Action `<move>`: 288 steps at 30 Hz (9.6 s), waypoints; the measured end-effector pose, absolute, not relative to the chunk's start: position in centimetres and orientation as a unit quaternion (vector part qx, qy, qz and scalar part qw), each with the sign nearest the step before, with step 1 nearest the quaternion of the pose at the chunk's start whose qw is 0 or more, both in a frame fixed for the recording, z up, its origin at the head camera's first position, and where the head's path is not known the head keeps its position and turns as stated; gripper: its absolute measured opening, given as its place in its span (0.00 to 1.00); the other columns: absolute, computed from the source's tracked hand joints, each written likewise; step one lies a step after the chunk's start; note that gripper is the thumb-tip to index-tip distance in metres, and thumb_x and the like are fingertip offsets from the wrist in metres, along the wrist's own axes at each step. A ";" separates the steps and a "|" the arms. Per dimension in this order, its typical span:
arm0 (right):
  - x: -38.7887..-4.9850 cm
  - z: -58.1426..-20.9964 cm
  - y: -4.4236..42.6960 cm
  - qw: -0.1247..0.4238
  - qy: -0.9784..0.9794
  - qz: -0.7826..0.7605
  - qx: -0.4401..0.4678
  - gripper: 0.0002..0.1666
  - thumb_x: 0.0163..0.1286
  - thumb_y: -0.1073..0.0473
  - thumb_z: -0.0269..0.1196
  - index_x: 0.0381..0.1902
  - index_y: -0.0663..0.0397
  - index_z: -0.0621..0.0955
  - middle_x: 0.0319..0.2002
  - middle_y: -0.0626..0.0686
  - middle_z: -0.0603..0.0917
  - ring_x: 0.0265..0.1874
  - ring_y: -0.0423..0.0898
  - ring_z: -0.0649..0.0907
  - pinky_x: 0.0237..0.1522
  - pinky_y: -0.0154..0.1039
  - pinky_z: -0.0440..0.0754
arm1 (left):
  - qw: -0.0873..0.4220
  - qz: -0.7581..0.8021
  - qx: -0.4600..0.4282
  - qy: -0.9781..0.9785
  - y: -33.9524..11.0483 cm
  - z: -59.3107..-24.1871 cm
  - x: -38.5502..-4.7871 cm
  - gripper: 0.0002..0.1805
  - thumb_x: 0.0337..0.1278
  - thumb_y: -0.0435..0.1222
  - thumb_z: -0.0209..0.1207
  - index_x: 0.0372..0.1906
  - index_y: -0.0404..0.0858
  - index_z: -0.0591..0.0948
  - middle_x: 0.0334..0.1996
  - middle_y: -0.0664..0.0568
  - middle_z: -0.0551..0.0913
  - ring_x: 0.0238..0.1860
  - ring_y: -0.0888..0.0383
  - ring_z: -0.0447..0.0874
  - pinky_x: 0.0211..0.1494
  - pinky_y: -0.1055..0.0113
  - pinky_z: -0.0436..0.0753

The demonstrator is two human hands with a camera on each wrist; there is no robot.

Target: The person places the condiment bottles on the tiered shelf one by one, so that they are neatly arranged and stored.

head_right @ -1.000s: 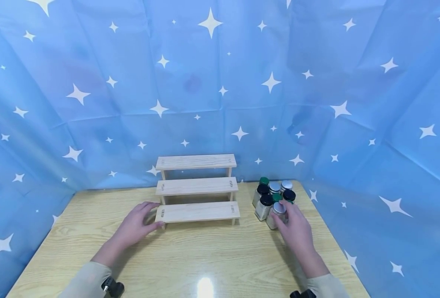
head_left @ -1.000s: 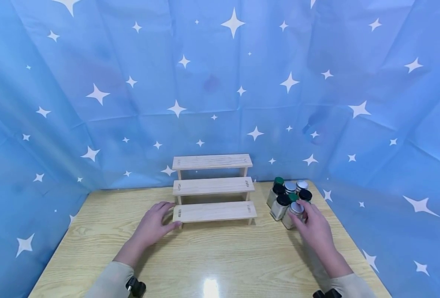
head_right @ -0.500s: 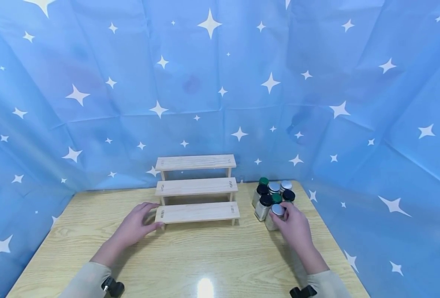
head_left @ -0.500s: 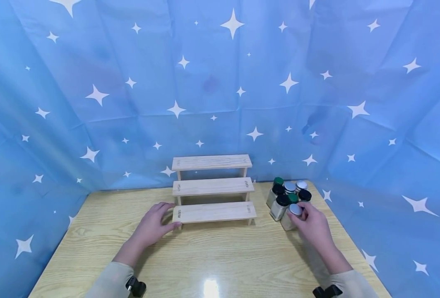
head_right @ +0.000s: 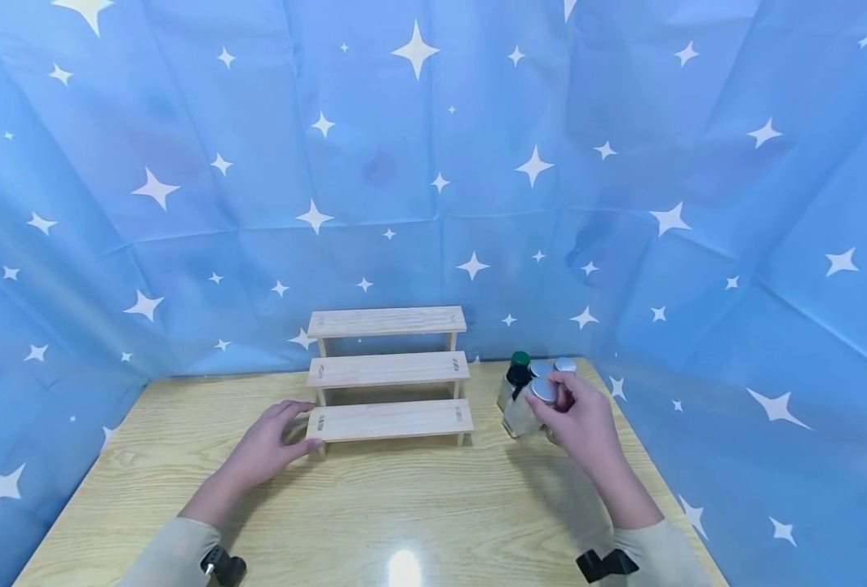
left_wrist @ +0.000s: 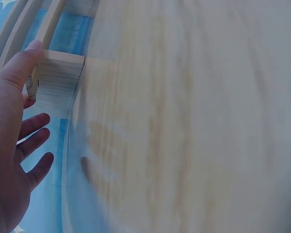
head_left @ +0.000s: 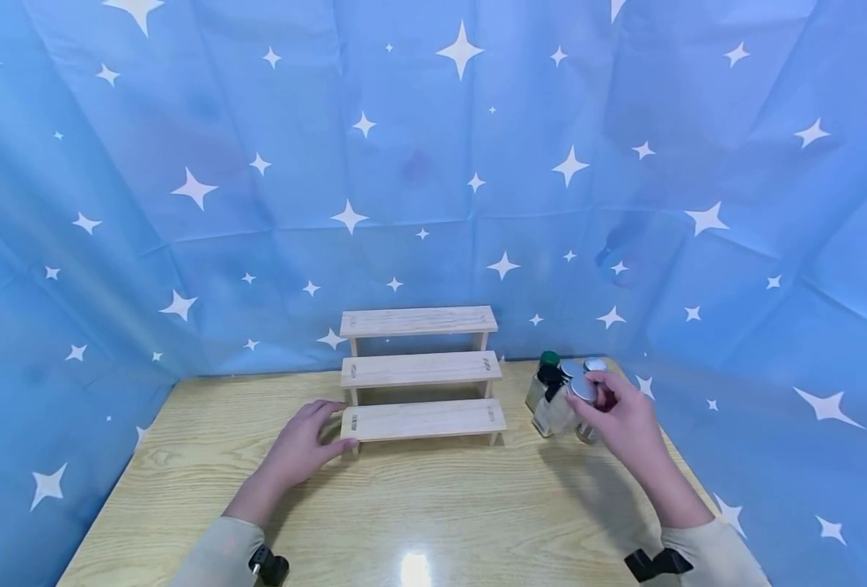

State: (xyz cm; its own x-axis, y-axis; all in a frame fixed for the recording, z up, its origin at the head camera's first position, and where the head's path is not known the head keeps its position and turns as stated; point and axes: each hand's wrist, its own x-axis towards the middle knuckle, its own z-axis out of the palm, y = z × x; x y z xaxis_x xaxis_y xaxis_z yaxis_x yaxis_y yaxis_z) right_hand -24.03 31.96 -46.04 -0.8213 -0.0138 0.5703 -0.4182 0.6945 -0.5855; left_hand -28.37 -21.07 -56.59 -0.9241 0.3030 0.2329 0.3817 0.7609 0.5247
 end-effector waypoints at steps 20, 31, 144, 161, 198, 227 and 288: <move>-31.8 -41.5 23.8 0.112 -0.791 0.582 0.154 0.23 0.75 0.59 0.77 0.64 0.58 0.87 0.52 0.51 0.92 0.45 0.41 0.88 0.44 0.33 0.89 | 0.052 -0.305 -0.165 -0.936 -21.4 -56.9 -28.4 0.47 0.65 0.65 0.72 0.80 0.44 0.76 0.75 0.45 0.79 0.74 0.37 0.76 0.76 0.34 0.74; -37.3 -39.0 15.3 0.060 -0.762 0.611 0.206 0.26 0.72 0.53 0.80 0.63 0.54 0.89 0.53 0.56 0.93 0.44 0.48 0.88 0.42 0.37 0.87 | 0.046 -0.313 -0.161 -0.935 -21.0 -57.0 -28.5 0.46 0.64 0.63 0.74 0.80 0.46 0.77 0.75 0.48 0.80 0.75 0.41 0.77 0.77 0.39 0.75; -26.6 -51.4 29.0 0.219 -0.940 0.260 0.041 0.36 0.77 0.54 0.75 0.73 0.69 0.78 0.64 0.72 0.82 0.62 0.73 0.80 0.58 0.71 0.80 | 0.034 -0.344 -0.141 -0.928 -20.9 -56.6 -28.6 0.45 0.61 0.57 0.78 0.78 0.43 0.78 0.67 0.45 0.85 0.69 0.42 0.83 0.73 0.40 0.80; -26.5 -55.4 27.9 0.205 -0.910 0.359 -0.004 0.41 0.76 0.57 0.76 0.80 0.54 0.71 0.64 0.68 0.85 0.43 0.56 0.85 0.42 0.50 0.82 | 0.035 -0.360 -0.139 -0.922 -20.7 -56.8 -28.5 0.45 0.61 0.59 0.78 0.78 0.45 0.78 0.65 0.49 0.86 0.66 0.46 0.85 0.72 0.42 0.81; -33.6 -43.9 26.2 0.143 -0.834 0.489 0.213 0.40 0.81 0.58 0.71 0.84 0.37 0.71 0.75 0.58 0.77 0.67 0.57 0.82 0.65 0.44 0.83 | 0.035 -0.367 -0.141 -0.919 -20.7 -56.8 -28.6 0.47 0.60 0.62 0.77 0.79 0.44 0.77 0.68 0.48 0.85 0.67 0.47 0.85 0.71 0.43 0.82; -43.7 -37.4 16.5 -0.009 -0.806 0.501 0.315 0.42 0.80 0.61 0.72 0.86 0.45 0.70 0.77 0.57 0.75 0.69 0.58 0.82 0.62 0.54 0.85 | 0.030 -0.378 -0.128 -0.916 -20.7 -57.0 -28.6 0.44 0.61 0.60 0.77 0.77 0.47 0.79 0.66 0.50 0.85 0.67 0.48 0.84 0.71 0.44 0.82; -30.9 -45.6 30.2 0.174 -0.873 0.432 0.149 0.27 0.86 0.50 0.65 0.75 0.56 0.77 0.66 0.60 0.82 0.63 0.59 0.81 0.59 0.34 0.80 | 0.030 -0.369 -0.129 -0.920 -20.9 -56.6 -28.1 0.45 0.59 0.58 0.79 0.77 0.44 0.79 0.67 0.48 0.86 0.68 0.45 0.84 0.72 0.40 0.81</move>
State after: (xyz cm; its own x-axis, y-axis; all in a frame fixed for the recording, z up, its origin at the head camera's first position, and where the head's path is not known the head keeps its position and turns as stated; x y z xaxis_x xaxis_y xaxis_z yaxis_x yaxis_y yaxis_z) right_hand -30.86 30.24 -45.55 -0.8951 -0.1110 0.4319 -0.4106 0.5828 -0.7012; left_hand -28.08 -20.88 -56.56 -0.9650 0.2145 0.1510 0.2594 0.6943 0.6713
